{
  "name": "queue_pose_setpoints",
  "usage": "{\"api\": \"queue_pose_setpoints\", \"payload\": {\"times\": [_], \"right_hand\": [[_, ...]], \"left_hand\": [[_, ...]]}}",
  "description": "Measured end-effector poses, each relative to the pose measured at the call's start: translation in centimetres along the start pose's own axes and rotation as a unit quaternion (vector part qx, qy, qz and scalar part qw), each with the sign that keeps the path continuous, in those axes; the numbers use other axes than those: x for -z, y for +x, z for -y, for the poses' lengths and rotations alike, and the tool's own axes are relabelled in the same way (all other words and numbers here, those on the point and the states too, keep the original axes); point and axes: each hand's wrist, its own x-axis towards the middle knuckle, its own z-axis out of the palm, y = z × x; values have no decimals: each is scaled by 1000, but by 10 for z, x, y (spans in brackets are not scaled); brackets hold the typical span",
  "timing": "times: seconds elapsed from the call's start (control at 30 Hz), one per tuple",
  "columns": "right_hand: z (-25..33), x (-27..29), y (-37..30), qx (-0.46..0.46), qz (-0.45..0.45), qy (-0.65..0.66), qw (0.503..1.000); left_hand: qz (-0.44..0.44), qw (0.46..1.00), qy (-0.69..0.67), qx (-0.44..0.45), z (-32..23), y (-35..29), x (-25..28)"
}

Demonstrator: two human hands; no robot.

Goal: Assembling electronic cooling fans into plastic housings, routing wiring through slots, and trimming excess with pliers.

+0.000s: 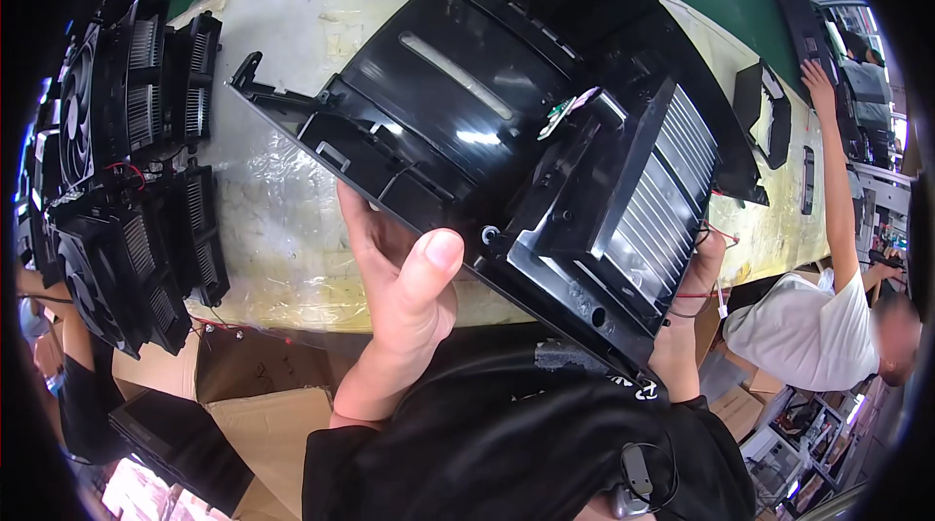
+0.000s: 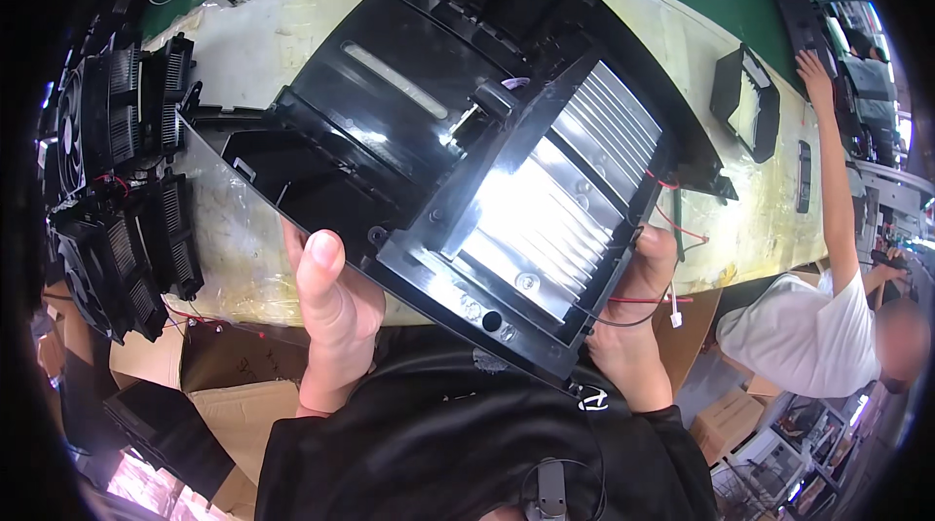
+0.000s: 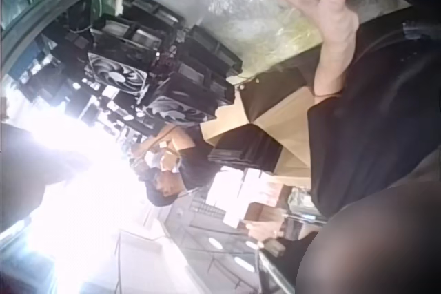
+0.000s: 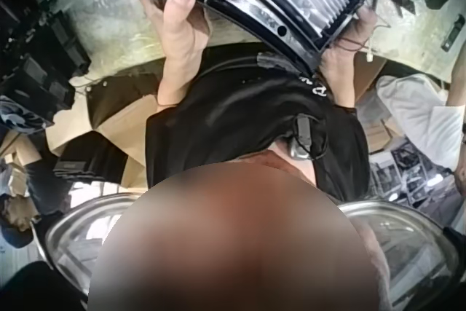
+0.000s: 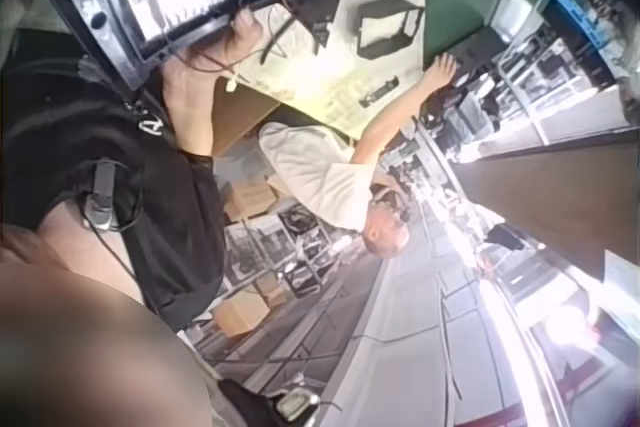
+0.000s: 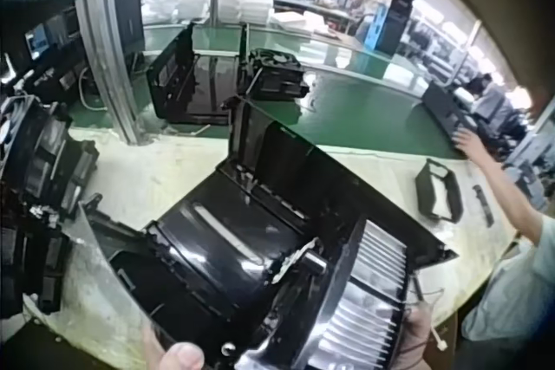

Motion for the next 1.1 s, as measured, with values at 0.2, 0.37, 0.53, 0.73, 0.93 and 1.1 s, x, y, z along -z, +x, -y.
{"api": "queue_pose_setpoints", "payload": {"times": [0.2, 0.37, 0.53, 0.73, 0.93, 1.1], "right_hand": [[20, 12, 0, -74, 38, -2, 997], [1, 5, -1, 13, -13, 6, 1000], [-2, 21, 3, 70, -76, -122, 987], [-7, 13, 3, 75, -89, -112, 987], [3, 22, 6, -7, -24, -30, 999], [3, 41, 10, -78, 18, 40, 996]], "left_hand": [[-1, 1000, 3, 10, -3, 0, -2], [-10, 1000, -6, 14, -2, -2, 0], [6, 1000, -7, -9, 2, 6, 1], [-24, 1000, 2, 17, -2, -3, -3], [-30, 999, 5, 41, -1, -7, -1], [-21, 997, 68, 6, 8, 7, -5]]}}
